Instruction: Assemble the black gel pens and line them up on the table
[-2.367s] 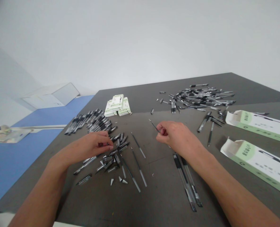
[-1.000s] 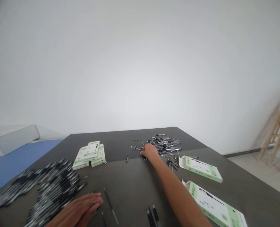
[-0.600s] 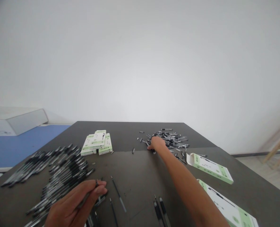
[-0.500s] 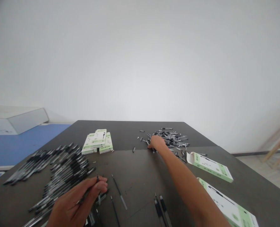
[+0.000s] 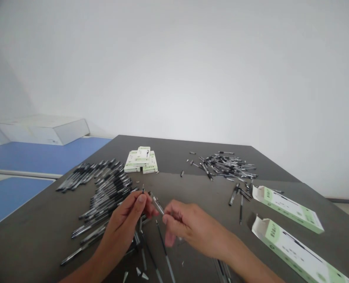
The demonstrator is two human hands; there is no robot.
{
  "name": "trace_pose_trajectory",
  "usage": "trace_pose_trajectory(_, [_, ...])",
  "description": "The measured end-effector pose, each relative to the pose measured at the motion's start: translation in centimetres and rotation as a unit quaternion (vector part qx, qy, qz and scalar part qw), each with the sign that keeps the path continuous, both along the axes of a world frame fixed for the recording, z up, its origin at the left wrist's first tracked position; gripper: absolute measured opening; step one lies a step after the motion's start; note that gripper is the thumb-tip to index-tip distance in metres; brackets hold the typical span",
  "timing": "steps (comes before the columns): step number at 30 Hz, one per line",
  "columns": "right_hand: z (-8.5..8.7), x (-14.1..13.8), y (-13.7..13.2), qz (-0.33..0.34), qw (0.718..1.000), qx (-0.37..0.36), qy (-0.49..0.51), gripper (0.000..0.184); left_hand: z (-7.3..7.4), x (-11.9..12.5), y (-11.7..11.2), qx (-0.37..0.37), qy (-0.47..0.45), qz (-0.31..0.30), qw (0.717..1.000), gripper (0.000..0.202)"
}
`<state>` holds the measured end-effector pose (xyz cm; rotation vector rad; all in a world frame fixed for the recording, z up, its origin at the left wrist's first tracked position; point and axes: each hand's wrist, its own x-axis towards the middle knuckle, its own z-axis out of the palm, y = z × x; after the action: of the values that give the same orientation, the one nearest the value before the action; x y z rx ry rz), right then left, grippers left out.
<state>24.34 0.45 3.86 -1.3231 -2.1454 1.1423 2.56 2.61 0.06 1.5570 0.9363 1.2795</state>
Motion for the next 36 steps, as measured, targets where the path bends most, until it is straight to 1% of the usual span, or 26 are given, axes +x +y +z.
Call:
trace_pose_trajectory(2, [-0.1,-0.3,-1.1,-0.015,1.000,-0.012,0.022,0.030,0.1,-0.1,-0.1,0.016,0.010,0.021,1.000,0.040])
trace_pose_trajectory(4, [0.3,-0.1,-1.3,-0.037,0.999,-0.006,0.025,0.032,0.3,-0.3,-0.2,0.031,0.020,0.031,0.999,0.039])
trace_pose_trajectory(7, [1.2,0.8,-1.2,-0.052,0.998,0.033,0.017,0.037,0.9,-0.6,-0.4,0.069,0.054,0.039,0.995,0.032])
trace_pose_trajectory(10, [1.8,1.6,-1.2,-0.025,0.993,0.111,-0.012,0.039,1.6,-0.8,-0.5,0.157,0.110,0.068,0.979,0.024])
trace_pose_trajectory(11, [1.9,1.8,-1.3,-0.011,0.991,0.129,-0.018,0.039,1.8,-0.8,-0.5,0.174,0.126,0.069,0.974,0.024])
trace_pose_trajectory(12, [1.8,1.8,-1.4,0.001,0.990,0.140,-0.022,0.036,1.8,-0.8,-0.6,0.173,0.139,0.056,0.973,0.024])
trace_pose_trajectory(14, [1.4,1.4,-1.6,0.011,0.989,0.148,-0.015,0.030,1.7,-0.6,-0.9,0.132,0.173,-0.004,0.976,0.028])
trace_pose_trajectory(16, [0.8,0.7,-1.8,-0.004,0.987,0.158,0.007,0.023,1.1,-0.2,-1.5,0.060,0.203,-0.074,0.975,0.033])
trace_pose_trajectory(17, [0.4,0.3,-1.9,-0.016,0.986,0.167,0.023,0.020,0.8,-0.1,-1.8,0.024,0.208,-0.097,0.973,0.035])
trace_pose_trajectory(18, [0.1,0.0,-1.9,-0.032,0.983,0.174,0.040,0.018,0.5,0.1,-2.0,-0.005,0.205,-0.108,0.973,0.036])
trace_pose_trajectory(19, [-0.1,-0.2,-2.0,-0.055,0.981,0.176,0.065,0.015,0.3,0.3,-2.2,-0.033,0.189,-0.106,0.976,0.038])
trace_pose_trajectory(20, [-0.3,-0.3,-2.0,-0.081,0.978,0.166,0.096,0.017,0.1,0.5,-2.3,-0.059,0.160,-0.101,0.980,0.040])
trace_pose_trajectory(21, [-0.4,-0.3,-1.9,-0.109,0.974,0.146,0.136,0.029,0.0,0.6,-2.3,-0.090,0.113,-0.100,0.985,0.043])
trace_pose_trajectory(22, [-0.5,-0.2,-1.8,-0.134,0.966,0.120,0.186,0.045,-0.1,0.7,-2.3,-0.123,0.057,-0.103,0.985,0.046])
trace_pose_trajectory(23, [-0.7,-0.2,-1.7,-0.151,0.955,0.089,0.238,0.060,0.0,0.9,-2.2,-0.157,0.000,-0.113,0.981,0.049])
trace_pose_trajectory(24, [-0.8,-0.2,-1.6,-0.158,0.943,0.060,0.287,0.069,0.1,1.0,-2.1,-0.191,-0.049,-0.129,0.972,0.053])
trace_pose_trajectory(25, [-1.0,-0.3,-1.5,-0.155,0.932,0.033,0.325,0.072,0.2,1.1,-2.1,-0.218,-0.084,-0.145,0.961,0.056])
trace_pose_trajectory(27, [-1.7,-0.9,-1.4,-0.135,0.922,-0.014,0.363,0.069,0.5,1.3,-2.2,-0.245,-0.107,-0.167,0.949,0.059])
trace_pose_trajectory(29, [-2.4,-1.8,-1.3,-0.117,0.922,-0.042,0.366,0.060,0.8,1.4,-2.5,-0.266,-0.118,-0.184,0.939,0.058])
trace_pose_trajectory(31, [-3.1,-2.6,-1.3,-0.117,0.922,-0.023,0.368,0.047,1.1,1.4,-2.8,-0.294,-0.145,-0.206,0.922,0.054])
trace_pose_trajectory(33, [-3.4,-3.0,-1.3,-0.133,0.918,0.022,0.372,0.037,1.2,1.3,-2.9,-0.317,-0.172,-0.231,0.903,0.050])
trace_pose_trajectory(36, [-3.3,-2.8,-1.1,-0.141,0.913,0.048,0.379,0.027,1.1,1.0,-2.8,-0.329,-0.181,-0.267,0.888,0.043])
